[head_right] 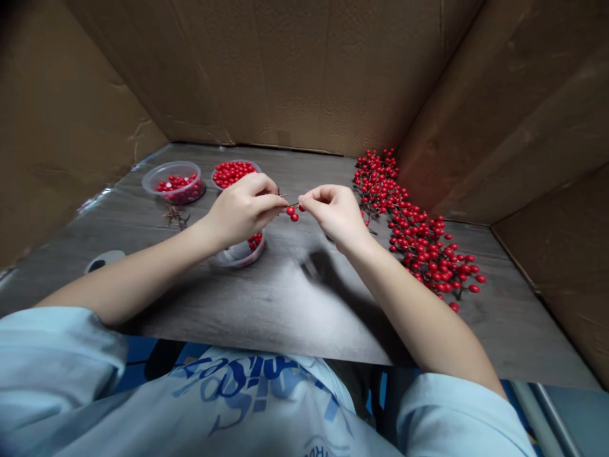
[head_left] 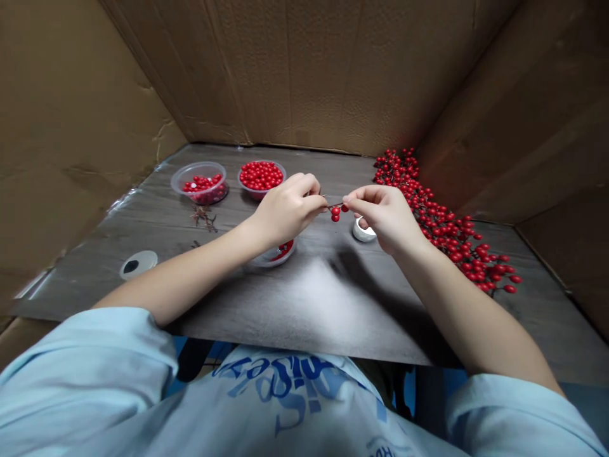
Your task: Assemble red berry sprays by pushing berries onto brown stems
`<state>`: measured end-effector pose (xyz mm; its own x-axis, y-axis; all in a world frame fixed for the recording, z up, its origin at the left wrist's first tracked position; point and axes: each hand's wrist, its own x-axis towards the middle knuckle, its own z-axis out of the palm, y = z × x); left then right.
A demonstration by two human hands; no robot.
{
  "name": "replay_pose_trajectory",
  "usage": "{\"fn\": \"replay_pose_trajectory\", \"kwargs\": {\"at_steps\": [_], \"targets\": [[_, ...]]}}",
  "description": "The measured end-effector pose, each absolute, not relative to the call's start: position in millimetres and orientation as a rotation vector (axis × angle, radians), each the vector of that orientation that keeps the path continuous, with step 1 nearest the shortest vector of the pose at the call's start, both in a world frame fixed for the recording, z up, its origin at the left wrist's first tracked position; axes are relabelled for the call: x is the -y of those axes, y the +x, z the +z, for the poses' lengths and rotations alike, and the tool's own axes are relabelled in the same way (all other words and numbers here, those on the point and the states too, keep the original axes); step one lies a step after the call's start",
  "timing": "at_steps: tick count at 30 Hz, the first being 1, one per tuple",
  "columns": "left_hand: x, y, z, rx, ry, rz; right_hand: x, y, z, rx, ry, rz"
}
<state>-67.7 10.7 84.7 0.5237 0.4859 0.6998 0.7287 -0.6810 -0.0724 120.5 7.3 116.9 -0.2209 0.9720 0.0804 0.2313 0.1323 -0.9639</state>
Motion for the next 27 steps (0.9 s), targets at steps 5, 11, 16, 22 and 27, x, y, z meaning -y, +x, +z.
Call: {"fn": "replay_pose_trajectory", "kwargs": {"at_steps": [5, 11, 16, 22, 27], "targets": [[-0.5, -87.8, 89.4, 1.216, -2.446, -1.281, 3.8, 100.1, 129.4, 1.770, -1.127, 0.998], [1.6, -116.8, 73.7, 1.472, -2.223, -1.942, 0.3, 82.9, 119.7, 1.833, -1.071, 0.705], [5.4, -125.0, 48.6, 1.481, -1.995, -2.786, -8.7, 56.7, 91.1, 2.394, -0.850, 0.512], [13.0, -114.0, 48.3, 1.452, -1.790, -3.201, -10.1, 17.5, 75.9, 3.077, -0.696, 0.156], [12.7, -114.4, 46.6, 1.433, -1.645, -3.266, -14.4, 0.0, 80.8, 3.189, -0.847, 0.132]]}}
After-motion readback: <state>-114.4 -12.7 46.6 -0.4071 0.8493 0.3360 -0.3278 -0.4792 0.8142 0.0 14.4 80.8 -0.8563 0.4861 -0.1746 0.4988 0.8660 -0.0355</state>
